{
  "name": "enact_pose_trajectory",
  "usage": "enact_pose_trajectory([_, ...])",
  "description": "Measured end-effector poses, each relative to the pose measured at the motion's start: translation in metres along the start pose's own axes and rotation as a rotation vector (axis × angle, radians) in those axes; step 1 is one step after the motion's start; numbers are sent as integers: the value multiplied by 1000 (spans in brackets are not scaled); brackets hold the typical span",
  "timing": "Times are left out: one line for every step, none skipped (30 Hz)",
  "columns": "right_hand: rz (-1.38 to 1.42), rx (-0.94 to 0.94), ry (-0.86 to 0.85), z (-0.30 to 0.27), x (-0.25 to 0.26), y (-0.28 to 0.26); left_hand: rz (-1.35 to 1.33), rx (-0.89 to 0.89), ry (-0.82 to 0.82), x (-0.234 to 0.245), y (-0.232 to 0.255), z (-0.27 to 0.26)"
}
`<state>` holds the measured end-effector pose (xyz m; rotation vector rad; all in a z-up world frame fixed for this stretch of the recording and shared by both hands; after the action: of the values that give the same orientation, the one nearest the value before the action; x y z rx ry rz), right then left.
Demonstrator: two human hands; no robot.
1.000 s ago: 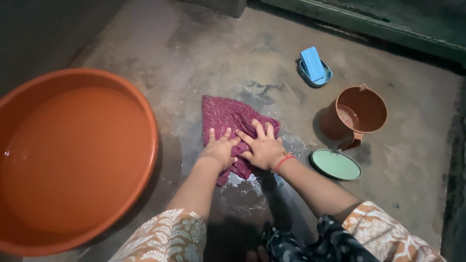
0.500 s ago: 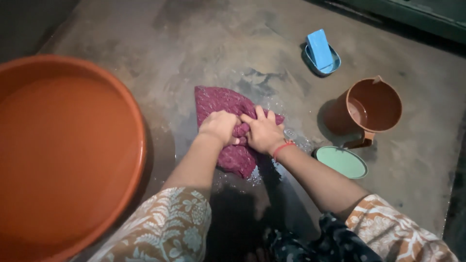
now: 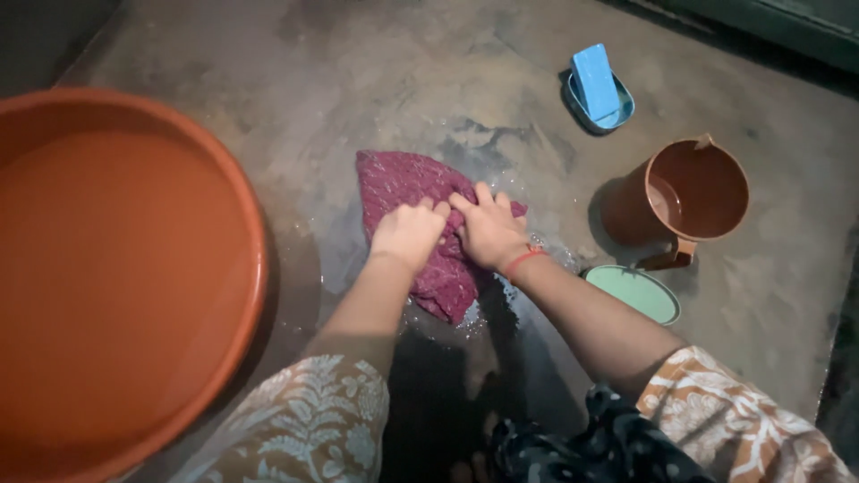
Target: Washing and scrubbing a purple mat on the floor using water, soap, and a brush.
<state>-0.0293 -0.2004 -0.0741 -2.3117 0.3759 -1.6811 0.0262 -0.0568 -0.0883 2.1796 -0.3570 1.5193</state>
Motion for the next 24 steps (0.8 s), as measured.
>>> enact_pose_trajectory([-2,5,6,-3,1,2,2,2,8,-7,-2,-2])
enact_pose_trajectory([10,22,-11,-6,1,4,27,10,37,-14,-4,-5])
enact_pose_trajectory([21,39,-29,-10,2,5,51,18,66,-20,-6,-8])
enact_pose_trajectory([17,44,-22,-12,2,7,53,19,75,-16,-6,-13])
enact_pose_trajectory([13,75,-44,-15,1,8,54,38,44,-12,-6,-18])
enact_pose_trajectory([10,107,-67,-17,0,8,57,59,12,-7,-7,-23])
enact_pose_trajectory([8,114,-60,-19,2,5,61,62,21,3,-6,-31])
enact_pose_trajectory([-10,108,-86,-22,2,3,-2,99,-83,12,-5,-38])
enact_pose_trajectory([-28,102,-112,-24,3,0,-65,137,-187,21,-4,-46])
enact_pose_trajectory([-30,106,-105,-28,6,-4,-63,138,-179,26,-4,-51])
enact_pose_trajectory([-47,94,-146,-31,8,-8,-89,135,-251,30,-4,-56])
enact_pose_trajectory([-65,79,-189,-36,10,-12,-116,130,-325,33,-2,-60])
enact_pose_trajectory([-68,80,-183,-41,13,-17,-115,129,-318,44,2,-68])
enact_pose_trajectory([-93,104,-191,-47,15,-22,-61,173,-423,54,6,-76])
enact_pose_trajectory([-119,128,-199,-52,17,-27,-7,219,-526,63,10,-84])
enact_pose_trajectory([-121,125,-196,-57,22,-32,-7,215,-524,51,7,-80])
enact_pose_trajectory([-155,131,-244,-61,26,-36,53,192,-505,38,5,-75])
enact_pose_trajectory([-186,136,-295,-65,30,-41,113,168,-489,26,2,-70])
enact_pose_trajectory([-186,134,-294,-65,27,-38,113,166,-490,22,2,-68])
enact_pose_trajectory([-202,141,-284,-63,25,-36,109,185,-469,18,2,-66])
enact_pose_trajectory([-219,149,-274,-62,22,-34,104,205,-448,14,1,-63])
enact_pose_trajectory([-218,148,-277,-59,17,-28,103,204,-452,11,1,-60])
enact_pose_trajectory([-205,163,-253,-56,12,-23,109,182,-412,9,0,-58])
enact_pose_trajectory([-192,179,-231,-53,7,-18,114,161,-372,6,-2,-55])
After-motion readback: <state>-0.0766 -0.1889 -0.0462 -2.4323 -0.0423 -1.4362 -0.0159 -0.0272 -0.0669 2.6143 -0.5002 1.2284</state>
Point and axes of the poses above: each hand's wrist, its own z-axis towards the middle knuckle, its own x-axis out of the back of the hand, y = z × x, the point moved 1 cm from there along z, towards the middle knuckle, and after that the axes turned 14 degrees about x, right-handed, at the moved point
